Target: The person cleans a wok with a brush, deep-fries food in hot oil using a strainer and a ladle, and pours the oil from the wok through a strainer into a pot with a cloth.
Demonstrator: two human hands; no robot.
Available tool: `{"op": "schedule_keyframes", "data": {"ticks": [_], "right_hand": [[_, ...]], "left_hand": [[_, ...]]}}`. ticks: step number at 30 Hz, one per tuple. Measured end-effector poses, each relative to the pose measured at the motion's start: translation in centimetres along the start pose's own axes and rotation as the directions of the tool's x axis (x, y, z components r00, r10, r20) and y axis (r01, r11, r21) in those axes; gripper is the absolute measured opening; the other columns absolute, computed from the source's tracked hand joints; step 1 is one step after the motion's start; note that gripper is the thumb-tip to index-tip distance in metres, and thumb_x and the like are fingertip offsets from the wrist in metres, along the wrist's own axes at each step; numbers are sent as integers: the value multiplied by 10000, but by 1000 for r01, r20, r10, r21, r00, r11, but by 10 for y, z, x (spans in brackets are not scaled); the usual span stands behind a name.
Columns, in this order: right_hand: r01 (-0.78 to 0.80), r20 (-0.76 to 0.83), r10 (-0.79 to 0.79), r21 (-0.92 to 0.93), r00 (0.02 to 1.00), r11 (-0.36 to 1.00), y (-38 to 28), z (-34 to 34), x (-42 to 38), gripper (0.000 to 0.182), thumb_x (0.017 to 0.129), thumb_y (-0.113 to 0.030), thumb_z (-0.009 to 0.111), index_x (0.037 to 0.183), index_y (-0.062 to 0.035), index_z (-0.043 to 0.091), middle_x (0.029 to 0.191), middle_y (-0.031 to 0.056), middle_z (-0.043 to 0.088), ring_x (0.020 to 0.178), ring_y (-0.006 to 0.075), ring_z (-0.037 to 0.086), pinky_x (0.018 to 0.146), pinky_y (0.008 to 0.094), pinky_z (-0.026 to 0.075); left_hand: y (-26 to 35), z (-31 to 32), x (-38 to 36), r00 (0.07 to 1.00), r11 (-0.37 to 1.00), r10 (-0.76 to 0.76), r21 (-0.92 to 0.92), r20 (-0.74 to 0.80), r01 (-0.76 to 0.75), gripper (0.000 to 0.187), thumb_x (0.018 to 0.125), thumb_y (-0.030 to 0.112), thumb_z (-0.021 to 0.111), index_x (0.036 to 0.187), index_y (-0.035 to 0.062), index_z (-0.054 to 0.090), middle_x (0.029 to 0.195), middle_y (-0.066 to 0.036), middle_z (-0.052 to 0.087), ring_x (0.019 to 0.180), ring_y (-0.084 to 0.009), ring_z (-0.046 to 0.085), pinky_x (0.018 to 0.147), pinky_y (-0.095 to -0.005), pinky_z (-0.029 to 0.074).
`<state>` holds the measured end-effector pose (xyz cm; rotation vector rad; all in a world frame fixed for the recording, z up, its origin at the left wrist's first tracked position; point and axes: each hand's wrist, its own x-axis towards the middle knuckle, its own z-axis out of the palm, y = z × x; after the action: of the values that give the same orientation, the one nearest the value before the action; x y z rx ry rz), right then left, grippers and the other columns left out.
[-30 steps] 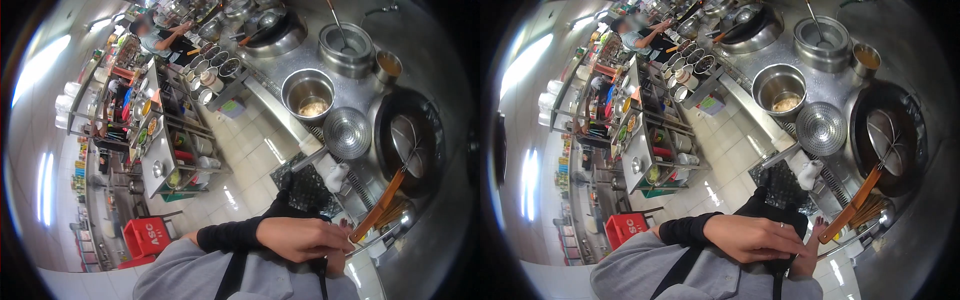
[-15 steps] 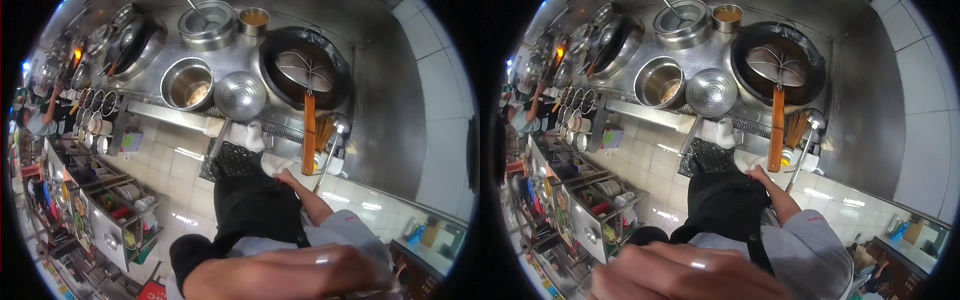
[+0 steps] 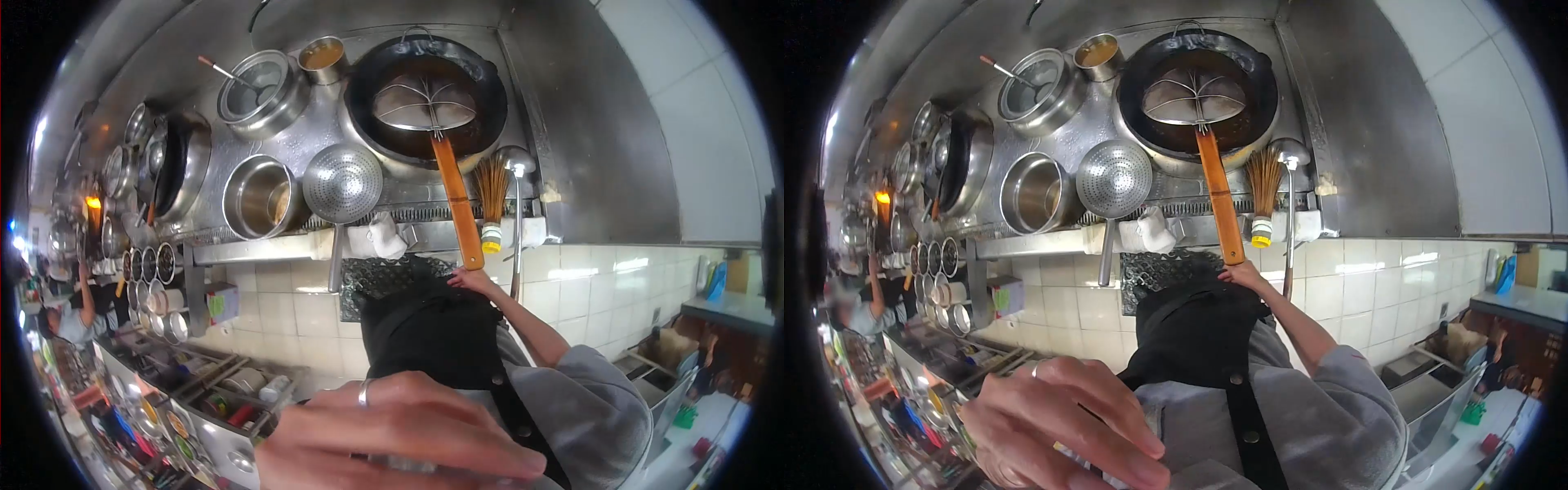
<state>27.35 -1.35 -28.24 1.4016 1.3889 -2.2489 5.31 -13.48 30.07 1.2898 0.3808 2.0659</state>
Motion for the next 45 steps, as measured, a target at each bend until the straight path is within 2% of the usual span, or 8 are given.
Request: {"op": "schedule_keyframes", "data": {"ticks": [9, 13, 16, 22, 28, 29, 35, 45], "right_hand": [[234, 48, -388, 728, 920, 645, -214, 46, -164, 365, 1088, -309, 493, 1317, -30, 552, 1106, 180, 716, 859, 219, 706, 732, 344, 582], [430, -121, -421, 57, 899, 901, -237, 45, -157, 567, 874, -186, 796, 1340, -21, 517, 991, 171, 670, 796, 261, 694, 653, 399, 554], [461, -218, -792, -713, 570, 528, -226, 33, -140, 697, 796, -115, 785, 1406, 10, 472, 978, 208, 628, 812, 344, 714, 651, 432, 577], [-75, -392, -590, -870, 706, 488, -274, 39, -182, 899, 720, -50, 711, 1531, 57, 337, 1251, 313, 577, 989, 480, 687, 889, 506, 571], [348, -352, -710, -686, 610, 639, -262, 8, -171, 731, 734, -29, 636, 1444, 55, 486, 1129, 277, 690, 1127, 408, 661, 943, 441, 523], [488, -360, -774, -619, 520, 615, -258, 9, -165, 672, 730, 4, 589, 1396, 77, 530, 741, 198, 672, 752, 385, 705, 699, 446, 554], [488, -423, -374, 202, 826, 849, -274, 19, -194, 422, 786, 54, 545, 1208, 46, 572, 620, 0, 470, 424, 65, 376, 361, 276, 255], [504, -356, -417, 199, 836, 841, -278, 17, -220, 333, 808, 81, 561, 1137, 26, 572, 607, 1, 467, 423, 71, 393, 363, 269, 260]], "left_hand": [[-32, 15, 15, 972, 984, 167, -89, 164, -154, 679, 1075, 453, 449, 935, -155, 718, 955, -344, 710, 805, -372, 699, 766, -421, 579], [-29, 6, 15, 962, 986, 167, -23, 218, -166, 662, 1075, 444, 462, 958, -155, 720, 963, -330, 712, 811, -364, 700, 762, -417, 573], [-12, -2, 8, 981, 969, 69, 223, 183, -109, 439, 1061, 334, 564, 989, -68, 726, 990, -233, 729, 845, -308, 695, 703, -375, 550], [8, -19, -22, 976, 981, -159, 139, 150, 138, 260, 1001, 169, 663, 1009, -90, 686, 912, -205, 759, 777, -344, 746, 699, -416, 603], [21, -3, -41, 914, 858, -399, 382, 76, 343, 106, 976, 73, 679, 1016, -22, 699, 846, -177, 761, 814, -324, 747, 702, -377, 579], [20, -4, -44, 911, 848, -407, 399, 69, 348, 111, 976, 82, 682, 1005, -21, 710, 852, -177, 762, 821, -323, 748, 706, -380, 580], [22, -8, -57, 889, 812, -445, 465, 105, 352, 162, 953, 86, 690, 994, -62, 740, 875, -198, 759, 855, -339, 745, 741, -393, 590], [17, -17, -65, 859, 790, -486, 501, 162, 352, 183, 951, 81, 704, 1016, -88, 731, 910, -210, 766, 877, -350, 740, 767, -393, 597]]}}
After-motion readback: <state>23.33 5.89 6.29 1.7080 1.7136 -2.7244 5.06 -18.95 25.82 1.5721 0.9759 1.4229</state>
